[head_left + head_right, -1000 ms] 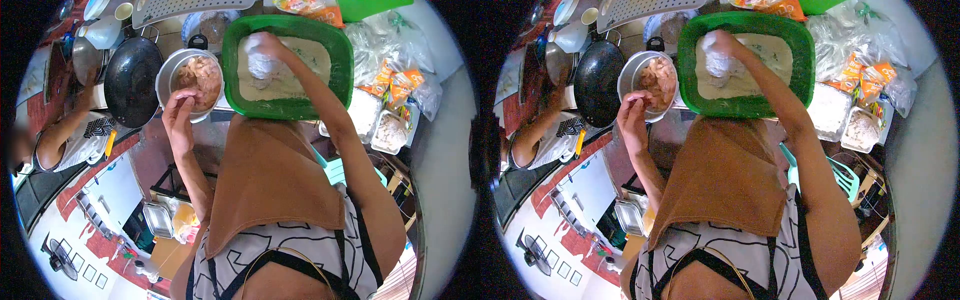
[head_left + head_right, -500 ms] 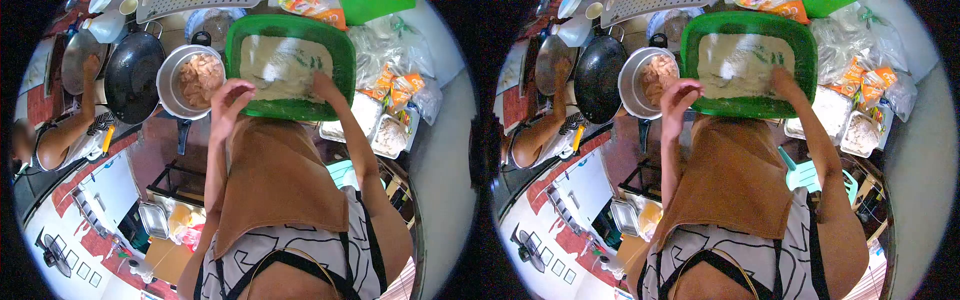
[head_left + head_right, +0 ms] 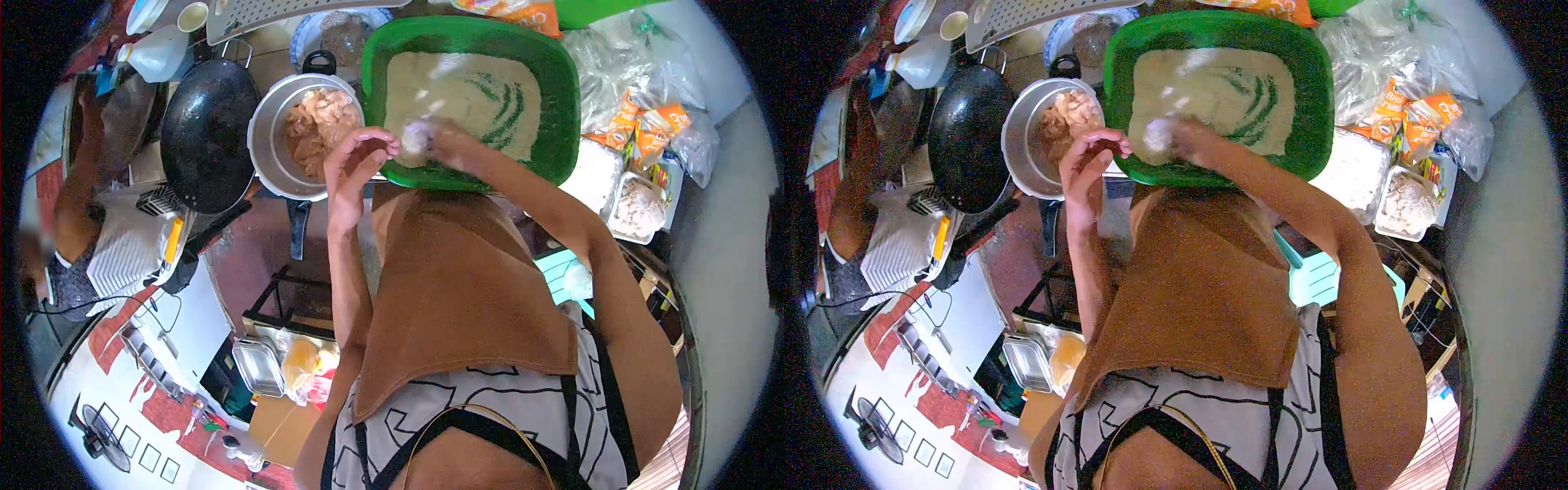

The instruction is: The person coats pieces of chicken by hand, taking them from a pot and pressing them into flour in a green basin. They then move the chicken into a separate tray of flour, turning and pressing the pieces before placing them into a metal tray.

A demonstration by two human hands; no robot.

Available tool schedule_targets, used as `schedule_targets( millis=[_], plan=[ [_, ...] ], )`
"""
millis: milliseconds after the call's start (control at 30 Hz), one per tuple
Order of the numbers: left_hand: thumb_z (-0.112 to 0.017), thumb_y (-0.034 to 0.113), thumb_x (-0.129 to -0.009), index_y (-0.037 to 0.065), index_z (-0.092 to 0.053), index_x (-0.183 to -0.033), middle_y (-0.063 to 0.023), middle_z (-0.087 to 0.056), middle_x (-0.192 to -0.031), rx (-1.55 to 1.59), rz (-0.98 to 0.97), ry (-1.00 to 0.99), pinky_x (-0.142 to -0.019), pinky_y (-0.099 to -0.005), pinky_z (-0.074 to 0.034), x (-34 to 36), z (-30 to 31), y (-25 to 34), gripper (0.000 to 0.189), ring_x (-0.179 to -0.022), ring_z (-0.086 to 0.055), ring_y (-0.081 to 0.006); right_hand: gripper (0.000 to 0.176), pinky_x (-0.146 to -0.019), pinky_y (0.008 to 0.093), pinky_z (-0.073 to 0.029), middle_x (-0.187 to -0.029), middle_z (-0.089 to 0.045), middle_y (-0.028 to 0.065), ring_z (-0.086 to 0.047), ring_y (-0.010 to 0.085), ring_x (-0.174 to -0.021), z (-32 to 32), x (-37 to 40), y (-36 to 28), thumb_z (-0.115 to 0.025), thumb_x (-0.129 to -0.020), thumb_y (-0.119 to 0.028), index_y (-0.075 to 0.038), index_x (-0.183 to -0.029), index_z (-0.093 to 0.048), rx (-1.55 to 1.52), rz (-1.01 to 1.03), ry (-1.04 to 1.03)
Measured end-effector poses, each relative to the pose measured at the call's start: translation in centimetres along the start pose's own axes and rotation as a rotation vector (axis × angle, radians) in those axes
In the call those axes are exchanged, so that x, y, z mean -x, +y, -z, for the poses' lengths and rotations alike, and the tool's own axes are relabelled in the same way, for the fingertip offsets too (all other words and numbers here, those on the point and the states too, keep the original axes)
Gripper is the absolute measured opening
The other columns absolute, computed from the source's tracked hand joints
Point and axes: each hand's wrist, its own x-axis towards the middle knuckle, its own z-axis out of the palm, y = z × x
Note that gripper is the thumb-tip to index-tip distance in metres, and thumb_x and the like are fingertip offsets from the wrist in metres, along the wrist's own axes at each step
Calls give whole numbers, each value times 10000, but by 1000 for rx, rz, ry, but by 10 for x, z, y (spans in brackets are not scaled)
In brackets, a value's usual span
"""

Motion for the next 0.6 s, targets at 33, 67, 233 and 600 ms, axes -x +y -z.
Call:
schedule_targets(
  millis=[33,67,233,600],
  plan=[
    [-569,21,-896,-33,-630,-1087,-110,-670,-994,0,-21,6,-895,-313,-480,2,3,3,208,-946,-623,-175,419,-917,418,-542,-1113,-667,176,-663,305,-1029,9,1,-15,-634,-919,-274,24,-1208,-580,-5,2,-9],
    [-570,27,-894,-37,-630,-1088,-111,-671,-994,0,-41,11,-895,-314,-478,3,5,6,212,-940,-621,-173,382,-930,405,-541,-1157,-651,170,-660,302,-1036,21,2,-28,-597,-946,-239,7,-1237,-567,-642,-444,185],
    [-572,18,-888,-39,-632,-1085,-106,-672,-1001,19,-17,9,-889,-309,-479,1,5,5,214,-938,-620,-169,382,-928,440,-536,-1209,-638,146,-645,282,-1067,94,47,-32,-530,-988,-272,-28,-1281,-550,-1042,-874,346],
    [-607,-2,-860,-4,-652,-1041,-57,-664,-983,-205,-39,-29,-854,-283,-466,-30,-12,-41,187,-925,-611,-146,483,-912,506,-504,-1181,-611,269,-593,463,-1087,73,60,18,-695,-832,-261,-5,-1222,-568,765,-657,197]
  ],
)
